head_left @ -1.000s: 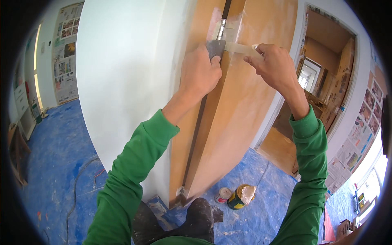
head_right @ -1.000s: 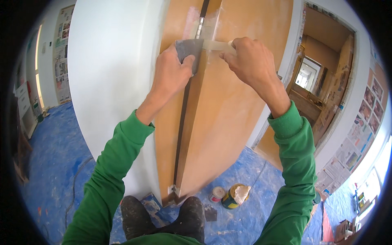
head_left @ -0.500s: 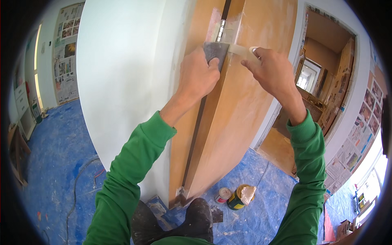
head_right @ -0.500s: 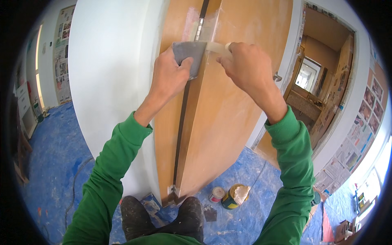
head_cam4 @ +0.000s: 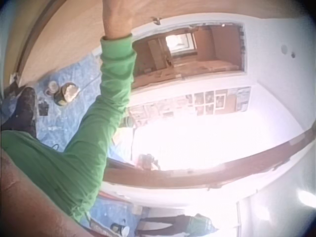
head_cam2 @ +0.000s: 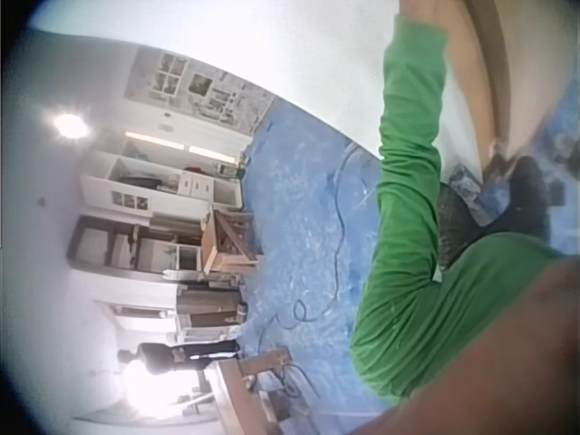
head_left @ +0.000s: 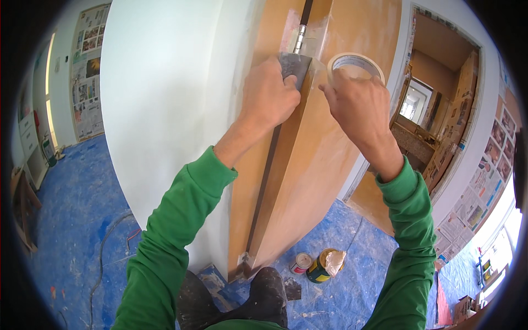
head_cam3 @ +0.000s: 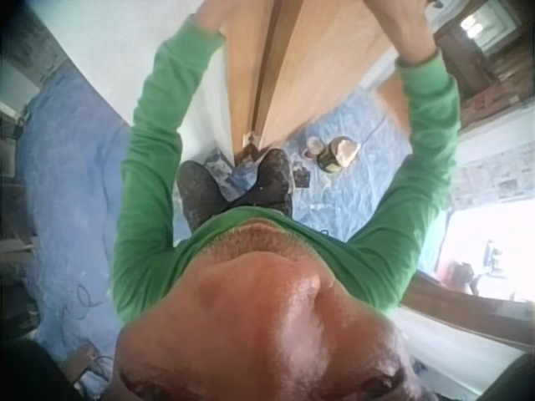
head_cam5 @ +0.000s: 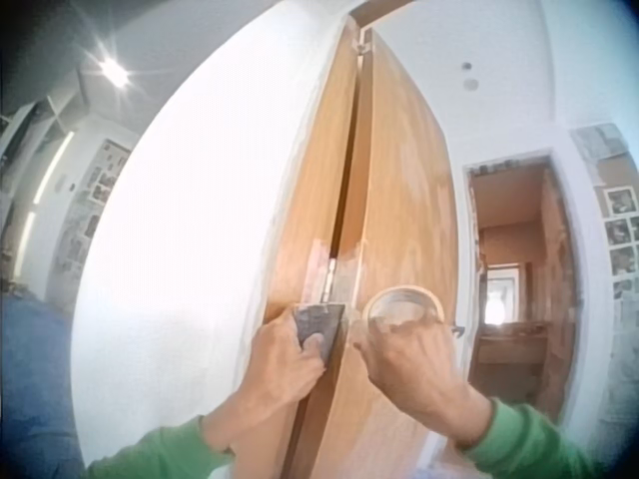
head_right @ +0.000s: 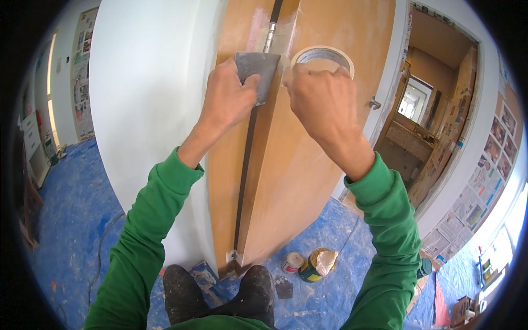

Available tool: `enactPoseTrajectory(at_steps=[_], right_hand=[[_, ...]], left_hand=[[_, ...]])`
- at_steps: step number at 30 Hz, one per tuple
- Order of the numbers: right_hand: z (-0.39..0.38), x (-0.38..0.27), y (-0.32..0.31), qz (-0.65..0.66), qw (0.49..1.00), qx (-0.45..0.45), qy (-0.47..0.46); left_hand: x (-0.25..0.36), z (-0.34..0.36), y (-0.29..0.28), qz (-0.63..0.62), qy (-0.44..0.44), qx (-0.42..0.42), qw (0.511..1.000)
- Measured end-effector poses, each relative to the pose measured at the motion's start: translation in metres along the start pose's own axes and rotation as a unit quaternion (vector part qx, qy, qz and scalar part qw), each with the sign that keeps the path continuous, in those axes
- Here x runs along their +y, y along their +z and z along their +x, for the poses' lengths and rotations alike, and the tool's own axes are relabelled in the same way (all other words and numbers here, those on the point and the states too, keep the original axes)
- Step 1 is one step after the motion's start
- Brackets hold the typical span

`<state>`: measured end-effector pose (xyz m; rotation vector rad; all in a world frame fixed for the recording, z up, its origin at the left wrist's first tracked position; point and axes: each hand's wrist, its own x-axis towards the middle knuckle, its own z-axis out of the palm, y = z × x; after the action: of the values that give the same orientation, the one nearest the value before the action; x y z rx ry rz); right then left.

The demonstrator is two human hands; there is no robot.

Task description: The person applies masking tape to a door frame and then uses a putty knife to apply and smooth wall compound along the edge of the door frame. The person also uses a larger trowel to hold the compound while working.

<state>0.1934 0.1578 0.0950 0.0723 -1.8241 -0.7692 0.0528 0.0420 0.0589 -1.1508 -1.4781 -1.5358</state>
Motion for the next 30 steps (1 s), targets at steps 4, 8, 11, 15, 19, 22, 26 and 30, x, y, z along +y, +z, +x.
enactPoseTrajectory(at_steps=[4,8,11,15,19,22,26,30], right_hand=[[-0.005,-0.004,0.016,-0.036,0.998,0.016,-0.041],[-0.010,-0.015,0.026,-0.032,0.998,0.021,-0.057],[-0.035,-0.049,0.031,0.077,0.995,0.015,-0.064],[-0.064,-0.085,0.021,0.204,0.979,0.020,0.017],[-0.054,-0.024,0.031,0.277,0.904,0.201,0.256],[-0.029,-0.015,0.037,0.372,0.857,0.150,0.323],[0.005,-0.017,0.064,0.367,0.856,0.159,0.327],[0.026,-0.028,0.085,0.223,0.892,0.160,0.359]], left_hand=[[0.005,-0.003,0.001,-0.013,0.024,0.016,0.999],[0.005,-0.002,0.002,-0.003,0.026,0.027,0.999],[0.001,-0.002,0.004,0.040,0.040,0.039,0.998],[-0.005,-0.002,-0.001,0.042,0.026,0.035,0.998],[0.017,-0.037,-0.033,-0.149,0.037,0.136,0.979],[-0.005,-0.080,-0.037,-0.107,0.096,0.086,0.986],[-0.040,-0.101,-0.024,-0.015,0.209,-0.064,0.976],[-0.058,-0.098,-0.020,0.060,0.314,-0.089,0.943]])
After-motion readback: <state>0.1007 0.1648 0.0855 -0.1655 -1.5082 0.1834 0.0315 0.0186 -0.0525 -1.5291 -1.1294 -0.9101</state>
